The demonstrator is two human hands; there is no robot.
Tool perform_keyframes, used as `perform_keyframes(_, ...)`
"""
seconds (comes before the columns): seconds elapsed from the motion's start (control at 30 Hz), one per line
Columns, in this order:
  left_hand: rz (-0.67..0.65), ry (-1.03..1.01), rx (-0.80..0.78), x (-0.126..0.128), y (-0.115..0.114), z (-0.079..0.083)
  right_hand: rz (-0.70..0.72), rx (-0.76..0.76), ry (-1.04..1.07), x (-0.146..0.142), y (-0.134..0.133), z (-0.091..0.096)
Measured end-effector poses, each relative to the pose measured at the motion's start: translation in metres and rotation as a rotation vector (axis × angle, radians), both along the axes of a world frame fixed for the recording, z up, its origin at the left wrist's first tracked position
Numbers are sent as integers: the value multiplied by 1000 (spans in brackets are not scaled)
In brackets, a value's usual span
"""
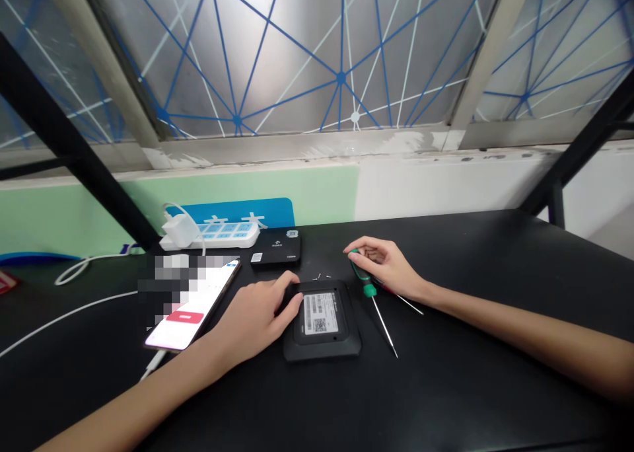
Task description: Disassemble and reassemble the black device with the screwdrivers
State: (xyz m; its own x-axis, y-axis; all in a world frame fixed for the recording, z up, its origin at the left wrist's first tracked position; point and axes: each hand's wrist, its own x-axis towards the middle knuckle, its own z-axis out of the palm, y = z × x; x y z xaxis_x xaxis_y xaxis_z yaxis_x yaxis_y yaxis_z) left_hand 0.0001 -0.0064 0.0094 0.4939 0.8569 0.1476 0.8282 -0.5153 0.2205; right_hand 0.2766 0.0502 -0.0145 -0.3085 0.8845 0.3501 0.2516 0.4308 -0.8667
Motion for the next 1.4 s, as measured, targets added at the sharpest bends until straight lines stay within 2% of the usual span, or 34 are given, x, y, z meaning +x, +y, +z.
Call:
perform_keyframes(0.2,1,14,-12,-1,0,0,34,-112,99,0,1,3)
perform_keyframes(0.4,2,18,-12,-1,0,-1,-12,-235,231,-2,5,-1)
perform_keyframes(0.67,-4,11,3,0,-1,-1,-47,-443,609,-10,8,-1)
perform_keyframes(0.8,4,27,51,0,-3,-3,-55,-508,719,-9,10,1)
perform_keyframes(0.97,-90,-17,230,4,-6,0,-33,-495,737,-8,11,1)
perform_keyframes(1.13,-256,-64,132,7,-12,0,-35,-512,743,-8,10,3)
perform_keyframes(1.4,-259,-99,65,9,-14,-3,-32,-528,748,-7,9,4)
